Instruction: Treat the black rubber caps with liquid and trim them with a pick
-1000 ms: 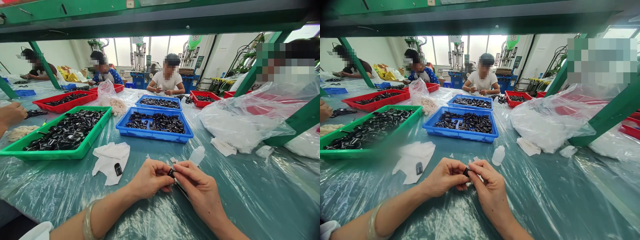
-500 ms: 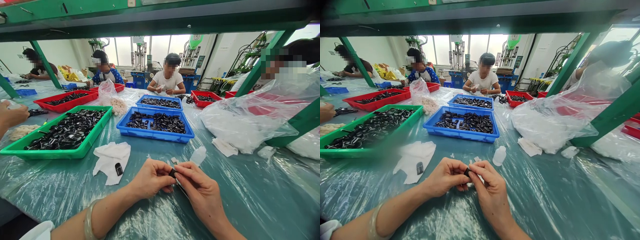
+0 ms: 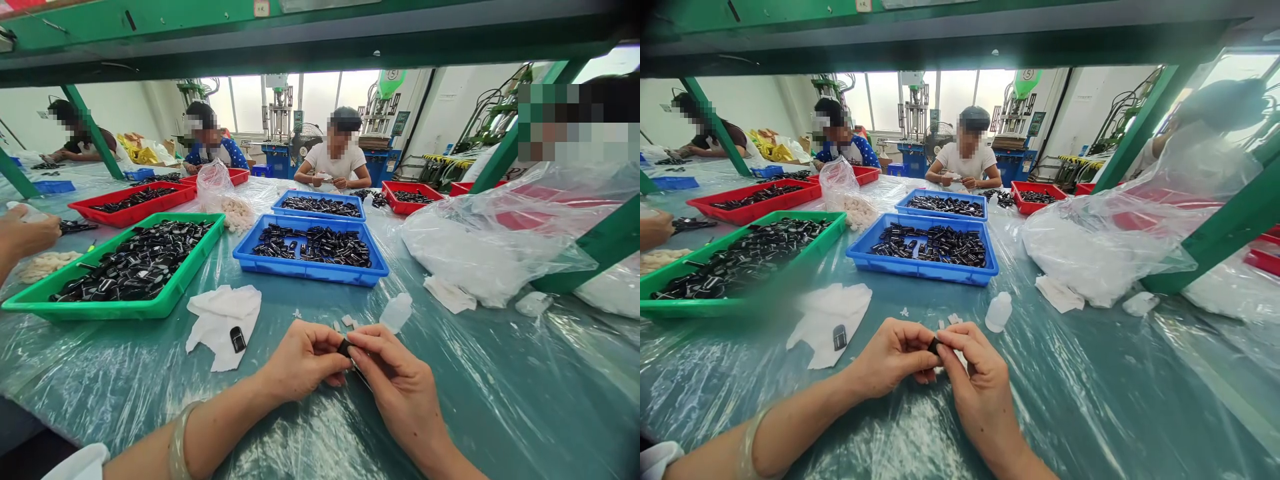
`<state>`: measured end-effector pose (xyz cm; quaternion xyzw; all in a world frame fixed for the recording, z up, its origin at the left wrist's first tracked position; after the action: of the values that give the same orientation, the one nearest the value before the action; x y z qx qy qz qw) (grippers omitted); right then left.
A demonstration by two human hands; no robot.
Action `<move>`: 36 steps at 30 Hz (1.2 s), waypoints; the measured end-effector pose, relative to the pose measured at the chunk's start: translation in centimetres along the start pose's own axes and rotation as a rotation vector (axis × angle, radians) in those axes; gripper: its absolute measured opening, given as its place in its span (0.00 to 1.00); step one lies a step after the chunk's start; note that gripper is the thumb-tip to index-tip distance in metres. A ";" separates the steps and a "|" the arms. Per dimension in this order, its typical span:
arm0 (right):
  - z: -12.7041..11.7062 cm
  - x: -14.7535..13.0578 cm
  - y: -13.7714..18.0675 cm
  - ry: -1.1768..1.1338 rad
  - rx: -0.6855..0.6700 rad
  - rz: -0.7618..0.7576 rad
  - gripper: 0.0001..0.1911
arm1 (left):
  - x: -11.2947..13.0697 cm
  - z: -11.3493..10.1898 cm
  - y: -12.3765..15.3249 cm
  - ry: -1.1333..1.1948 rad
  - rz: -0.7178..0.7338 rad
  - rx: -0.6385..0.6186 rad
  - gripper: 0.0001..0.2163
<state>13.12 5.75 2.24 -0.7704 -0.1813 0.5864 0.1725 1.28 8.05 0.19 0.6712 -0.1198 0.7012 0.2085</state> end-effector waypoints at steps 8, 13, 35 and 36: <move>-0.4 0.2 -0.3 -0.071 0.028 0.044 0.06 | -0.1 0.0 0.0 0.081 0.006 -0.030 0.06; -0.5 -0.8 -0.7 -0.045 -0.037 -0.031 0.08 | 0.0 -0.1 0.0 0.099 0.002 -0.061 0.06; 0.3 1.5 0.0 0.124 -0.029 0.005 0.13 | 5.0 -12.9 1.0 0.220 0.247 0.726 0.07; 0.3 1.6 0.0 0.132 -0.027 0.008 0.12 | 5.3 -14.1 1.5 0.245 0.281 0.787 0.06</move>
<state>13.23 6.55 0.88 -0.8102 -0.1744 0.5327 0.1713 -12.08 13.75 4.62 0.5885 0.0919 0.7895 -0.1479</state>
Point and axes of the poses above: each hand's wrist, its own y-axis away from the middle knuckle, its own z-axis out of the palm, x = y × z, the point moved 6 cm from there along -y, towards the middle knuckle, and after that the axes turned 1 degree about -x, right-handed, at the moved point
